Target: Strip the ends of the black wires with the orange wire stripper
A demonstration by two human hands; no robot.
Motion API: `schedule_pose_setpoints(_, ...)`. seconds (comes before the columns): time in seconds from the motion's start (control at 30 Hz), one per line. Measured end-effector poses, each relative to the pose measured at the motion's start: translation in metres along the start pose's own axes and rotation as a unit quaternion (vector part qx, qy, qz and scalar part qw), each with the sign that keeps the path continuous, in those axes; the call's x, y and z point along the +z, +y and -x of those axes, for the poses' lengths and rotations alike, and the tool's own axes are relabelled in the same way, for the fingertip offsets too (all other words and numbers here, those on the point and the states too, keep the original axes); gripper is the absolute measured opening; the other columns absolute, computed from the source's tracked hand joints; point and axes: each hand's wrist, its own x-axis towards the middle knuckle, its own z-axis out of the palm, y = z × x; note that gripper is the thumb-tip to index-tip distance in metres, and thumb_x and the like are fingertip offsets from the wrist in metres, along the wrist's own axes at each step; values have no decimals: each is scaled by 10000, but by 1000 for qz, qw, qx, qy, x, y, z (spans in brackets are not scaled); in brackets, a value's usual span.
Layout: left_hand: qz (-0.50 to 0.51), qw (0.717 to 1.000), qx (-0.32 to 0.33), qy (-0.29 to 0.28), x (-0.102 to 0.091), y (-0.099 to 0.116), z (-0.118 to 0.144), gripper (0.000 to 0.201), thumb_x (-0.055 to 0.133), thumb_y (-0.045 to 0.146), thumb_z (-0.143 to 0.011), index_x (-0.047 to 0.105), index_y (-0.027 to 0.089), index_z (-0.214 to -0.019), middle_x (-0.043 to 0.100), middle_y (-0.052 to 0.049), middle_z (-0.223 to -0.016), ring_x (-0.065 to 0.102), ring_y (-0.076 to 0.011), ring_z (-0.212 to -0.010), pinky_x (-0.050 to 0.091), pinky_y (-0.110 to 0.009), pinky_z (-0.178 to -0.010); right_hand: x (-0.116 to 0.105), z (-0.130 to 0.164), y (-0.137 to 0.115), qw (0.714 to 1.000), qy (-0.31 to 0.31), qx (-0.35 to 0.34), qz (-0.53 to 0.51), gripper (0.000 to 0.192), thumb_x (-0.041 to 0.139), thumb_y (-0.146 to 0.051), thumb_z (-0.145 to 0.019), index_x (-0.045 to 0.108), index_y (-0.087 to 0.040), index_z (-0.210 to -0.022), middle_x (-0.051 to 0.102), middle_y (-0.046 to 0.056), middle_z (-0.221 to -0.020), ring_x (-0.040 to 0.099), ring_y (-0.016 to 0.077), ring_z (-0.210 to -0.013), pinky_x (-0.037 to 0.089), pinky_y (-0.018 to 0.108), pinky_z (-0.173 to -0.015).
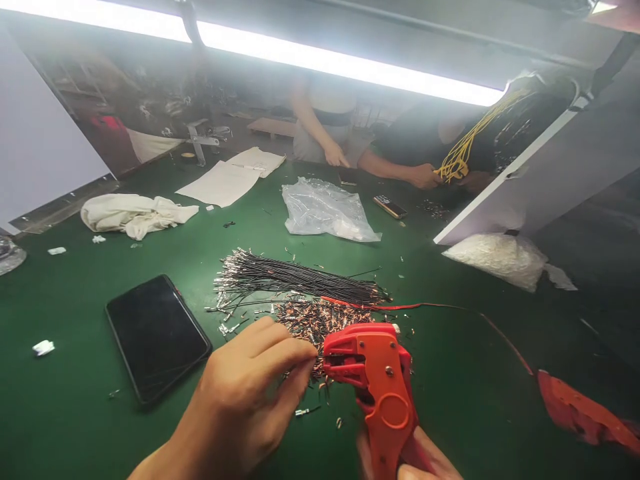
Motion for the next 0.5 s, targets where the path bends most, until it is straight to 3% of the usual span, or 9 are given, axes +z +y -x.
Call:
schedule_pose_setpoints(0.37, -50, 998, 15, -18, 1, 0, 4, 169, 575, 39, -877, 644, 182, -934, 556, 5, -687, 452, -123, -643, 381, -239, -540, 2, -6, -14, 998, -65, -15, 11, 507, 680, -624, -769, 608, -155, -952, 487, -5, -710, 369, 85, -530, 316, 184, -465)
schedule_pose_setpoints(0.5, -64, 997, 24, -21, 0, -1, 5, 181, 584, 22, -865, 648, 176, -936, 567, -4, -709, 450, -125, -661, 390, -242, -554, 1, -6, -9, 998, -55, -16, 1, 513, 698, -615, -763, 602, -160, -979, 511, -4, -732, 412, 97, -582, 357, 206, -552)
